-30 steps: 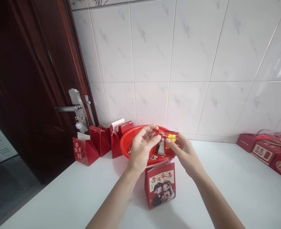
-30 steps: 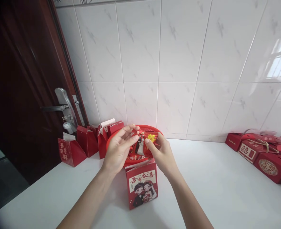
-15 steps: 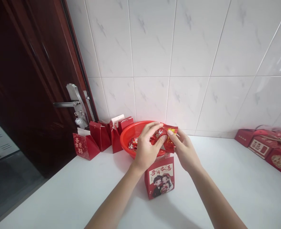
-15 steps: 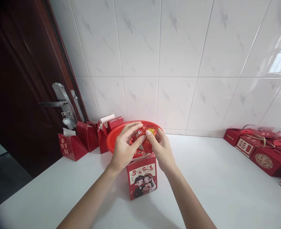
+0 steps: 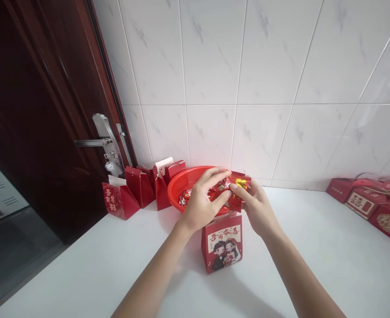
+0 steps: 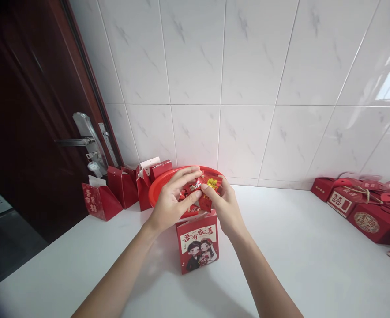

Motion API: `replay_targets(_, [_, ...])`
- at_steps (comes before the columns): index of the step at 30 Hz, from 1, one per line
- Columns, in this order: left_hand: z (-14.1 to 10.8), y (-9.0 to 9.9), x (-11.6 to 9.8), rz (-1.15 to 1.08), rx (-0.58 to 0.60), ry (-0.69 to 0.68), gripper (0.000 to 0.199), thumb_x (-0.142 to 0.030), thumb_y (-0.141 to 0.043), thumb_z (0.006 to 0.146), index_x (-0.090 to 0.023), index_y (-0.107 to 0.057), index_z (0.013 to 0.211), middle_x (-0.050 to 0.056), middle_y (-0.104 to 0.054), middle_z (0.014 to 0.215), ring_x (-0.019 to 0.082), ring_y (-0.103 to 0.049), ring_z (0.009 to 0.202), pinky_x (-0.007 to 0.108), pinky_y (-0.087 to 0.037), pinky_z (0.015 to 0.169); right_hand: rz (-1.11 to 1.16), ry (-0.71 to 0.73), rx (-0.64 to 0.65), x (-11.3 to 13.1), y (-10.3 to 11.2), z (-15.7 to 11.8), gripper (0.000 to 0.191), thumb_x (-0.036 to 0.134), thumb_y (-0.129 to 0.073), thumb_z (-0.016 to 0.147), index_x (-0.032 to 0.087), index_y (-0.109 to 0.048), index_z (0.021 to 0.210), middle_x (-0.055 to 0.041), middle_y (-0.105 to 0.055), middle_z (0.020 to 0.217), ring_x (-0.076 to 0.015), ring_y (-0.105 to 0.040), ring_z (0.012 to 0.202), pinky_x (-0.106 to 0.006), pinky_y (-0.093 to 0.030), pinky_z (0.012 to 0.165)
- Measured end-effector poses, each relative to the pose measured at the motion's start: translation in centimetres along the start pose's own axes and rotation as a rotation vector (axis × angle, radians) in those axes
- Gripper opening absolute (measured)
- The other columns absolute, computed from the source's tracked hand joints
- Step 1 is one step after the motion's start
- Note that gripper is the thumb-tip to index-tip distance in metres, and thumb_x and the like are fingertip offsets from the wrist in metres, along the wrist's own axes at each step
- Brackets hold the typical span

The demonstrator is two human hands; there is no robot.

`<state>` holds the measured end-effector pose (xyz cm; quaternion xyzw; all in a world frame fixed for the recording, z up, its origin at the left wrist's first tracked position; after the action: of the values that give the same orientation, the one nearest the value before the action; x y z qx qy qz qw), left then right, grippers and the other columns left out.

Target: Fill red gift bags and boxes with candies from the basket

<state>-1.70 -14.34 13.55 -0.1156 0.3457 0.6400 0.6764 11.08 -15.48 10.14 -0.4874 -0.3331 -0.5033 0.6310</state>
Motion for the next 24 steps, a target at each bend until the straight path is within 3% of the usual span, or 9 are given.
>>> replay_targets(3, [0.1,0.5,0.0,0.018,-0.053,0.002,0.037,-0.023,-0.069,0.088,-0.025,-0.067,0.124,0.007,-0.062,0.129,0.023,-0.059,0.123,0.037,-0.048,0.107,0.024,0.029,-0.033,0.3,0.3,0.0,0.038,0.043,-0.077,0.079,0.021,-0.066,0.108,-0.0072,-0.073,0.105,-0.0234,-0.07,0.087,-0.03,-0.058,0.063])
replay_targets(9, [0.2,0.9,1.0,-0.016,-0.12,0.207,0.027,-0.04,-0.076,0.082,-0.018,-0.074,0.099,0.006,-0.071,0.096,0.019,-0.068,0.087,0.031,-0.056,0.08,-0.017,0.142,-0.081,1.3,0.6,-0.1,0.034,0.045,-0.075,0.083,0.024,-0.064,0.107,-0.0057,-0.072,0.105,-0.023,-0.069,0.09,-0.037,-0.06,0.074])
replay_targets(15, [0.0,0.6,1.1,-0.131,-0.12,0.27,0.027,-0.042,-0.072,0.085,-0.017,-0.075,0.096,0.005,-0.074,0.093,0.017,-0.067,0.081,0.028,-0.054,0.075,-0.084,0.258,-0.075,2.2,0.2,-0.5,0.026,0.04,-0.073,0.086,0.024,-0.061,0.102,-0.0044,-0.073,0.101,-0.0214,-0.069,0.091,-0.035,-0.06,0.076])
replay_targets(19, [0.0,0.5,1.3,-0.212,-0.116,0.29,0.024,-0.039,-0.074,0.083,-0.017,-0.075,0.092,0.004,-0.074,0.086,0.016,-0.066,0.076,0.027,-0.054,0.072,-0.111,0.3,-0.06,2.4,0.0,-0.6,0.027,0.04,-0.07,0.088,0.024,-0.061,0.108,-0.004,-0.072,0.101,-0.0195,-0.069,0.087,-0.032,-0.059,0.073])
replay_targets(24, [0.1,0.9,0.6,-0.235,-0.15,0.242,0.018,-0.035,-0.075,0.082,-0.017,-0.076,0.087,0.003,-0.073,0.082,0.016,-0.066,0.074,0.027,-0.054,0.072,-0.08,0.304,-0.03,2.4,-0.3,-0.7,0.026,0.04,-0.07,0.089,0.026,-0.063,0.111,-0.0036,-0.073,0.106,-0.0195,-0.07,0.092,-0.032,-0.059,0.077])
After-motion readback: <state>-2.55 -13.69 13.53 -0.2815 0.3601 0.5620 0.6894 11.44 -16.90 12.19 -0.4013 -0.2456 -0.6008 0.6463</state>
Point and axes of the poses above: each hand's wrist, its own z-axis towards the middle knuckle, its own y-axis out of the back of the hand, x = y × z, the point moved 8 cm from there along z, towards the middle knuckle
